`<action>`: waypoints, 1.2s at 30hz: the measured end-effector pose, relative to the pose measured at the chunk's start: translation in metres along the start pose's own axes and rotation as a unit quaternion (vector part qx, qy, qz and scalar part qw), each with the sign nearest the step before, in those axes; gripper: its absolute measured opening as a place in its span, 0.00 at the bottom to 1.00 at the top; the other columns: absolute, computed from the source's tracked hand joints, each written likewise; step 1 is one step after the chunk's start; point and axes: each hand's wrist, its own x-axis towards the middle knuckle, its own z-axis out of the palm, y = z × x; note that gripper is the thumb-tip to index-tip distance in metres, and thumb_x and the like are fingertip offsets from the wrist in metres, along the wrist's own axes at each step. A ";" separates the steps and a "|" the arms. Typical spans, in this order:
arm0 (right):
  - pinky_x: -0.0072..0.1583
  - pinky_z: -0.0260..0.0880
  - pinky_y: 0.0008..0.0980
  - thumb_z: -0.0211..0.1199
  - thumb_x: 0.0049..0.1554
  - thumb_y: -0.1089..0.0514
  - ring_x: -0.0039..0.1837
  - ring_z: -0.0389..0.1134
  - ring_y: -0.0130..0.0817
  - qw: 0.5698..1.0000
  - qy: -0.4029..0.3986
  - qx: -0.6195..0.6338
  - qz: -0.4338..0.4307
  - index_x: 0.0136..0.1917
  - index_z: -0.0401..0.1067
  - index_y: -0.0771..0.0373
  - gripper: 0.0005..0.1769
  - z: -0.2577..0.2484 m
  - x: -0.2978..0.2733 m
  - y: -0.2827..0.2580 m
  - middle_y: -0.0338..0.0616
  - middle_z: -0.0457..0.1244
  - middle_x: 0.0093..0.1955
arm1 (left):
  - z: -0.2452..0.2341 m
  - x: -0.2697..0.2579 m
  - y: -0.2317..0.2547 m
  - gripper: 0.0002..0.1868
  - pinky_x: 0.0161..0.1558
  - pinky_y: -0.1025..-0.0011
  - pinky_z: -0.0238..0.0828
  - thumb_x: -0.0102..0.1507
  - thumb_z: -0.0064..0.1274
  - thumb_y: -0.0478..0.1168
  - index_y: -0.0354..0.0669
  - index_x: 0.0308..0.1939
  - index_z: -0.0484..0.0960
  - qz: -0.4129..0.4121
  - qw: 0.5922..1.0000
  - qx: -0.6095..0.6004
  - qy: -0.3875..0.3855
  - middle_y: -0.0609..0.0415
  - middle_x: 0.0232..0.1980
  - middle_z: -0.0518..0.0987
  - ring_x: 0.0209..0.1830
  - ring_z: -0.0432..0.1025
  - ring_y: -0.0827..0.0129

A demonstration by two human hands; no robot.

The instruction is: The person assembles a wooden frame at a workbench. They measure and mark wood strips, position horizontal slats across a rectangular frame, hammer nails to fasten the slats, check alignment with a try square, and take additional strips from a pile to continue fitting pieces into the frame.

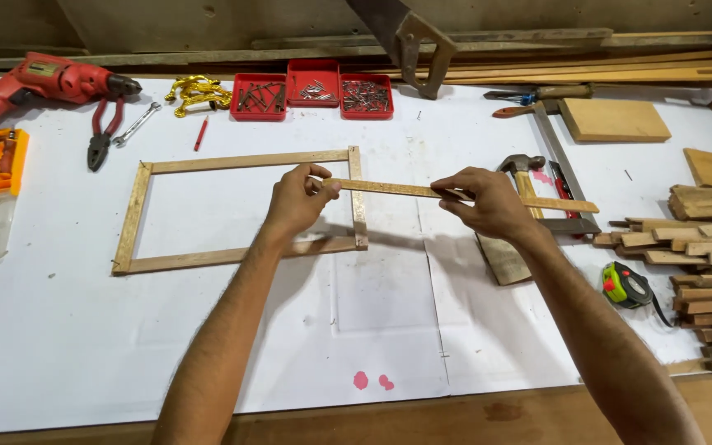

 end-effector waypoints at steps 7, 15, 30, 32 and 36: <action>0.61 0.74 0.33 0.76 0.50 0.57 0.58 0.71 0.32 0.995 -0.018 0.000 0.096 0.55 0.81 0.50 0.18 -0.026 0.006 0.053 0.40 0.70 0.55 | 0.022 0.021 -0.018 0.23 0.42 0.65 0.76 0.61 0.65 0.44 0.42 0.57 0.78 0.058 0.983 0.176 -0.012 0.50 0.47 0.81 0.39 0.76 0.64; 0.56 0.75 0.35 0.77 0.49 0.59 0.55 0.69 0.32 0.986 -0.052 -0.030 0.157 0.54 0.82 0.50 0.18 -0.012 0.018 0.077 0.41 0.68 0.54 | 0.027 0.026 -0.033 0.25 0.61 0.62 0.70 0.58 0.67 0.41 0.43 0.59 0.80 0.050 0.946 0.316 -0.058 0.49 0.58 0.75 0.60 0.68 0.58; 0.55 0.76 0.31 0.79 0.45 0.55 0.53 0.68 0.30 0.989 -0.121 -0.015 0.087 0.53 0.83 0.46 0.20 0.065 0.076 0.049 0.37 0.68 0.53 | 0.003 0.022 -0.040 0.16 0.54 0.67 0.75 0.59 0.67 0.48 0.46 0.46 0.86 0.088 0.925 0.364 -0.068 0.57 0.52 0.77 0.55 0.70 0.66; 0.55 0.77 0.32 0.79 0.45 0.54 0.54 0.69 0.30 0.987 -0.125 -0.002 0.102 0.53 0.83 0.47 0.20 0.070 0.080 0.042 0.38 0.68 0.53 | -0.004 0.022 -0.046 0.15 0.53 0.68 0.76 0.60 0.66 0.48 0.45 0.45 0.86 0.104 0.926 0.359 -0.056 0.57 0.49 0.78 0.53 0.70 0.66; 0.59 0.76 0.33 0.79 0.46 0.54 0.58 0.70 0.32 0.984 -0.136 -0.001 0.110 0.55 0.81 0.47 0.22 0.080 0.087 0.039 0.39 0.67 0.56 | -0.023 0.020 -0.056 0.14 0.51 0.67 0.76 0.59 0.66 0.48 0.44 0.43 0.86 0.130 0.922 0.364 -0.032 0.58 0.44 0.79 0.49 0.71 0.66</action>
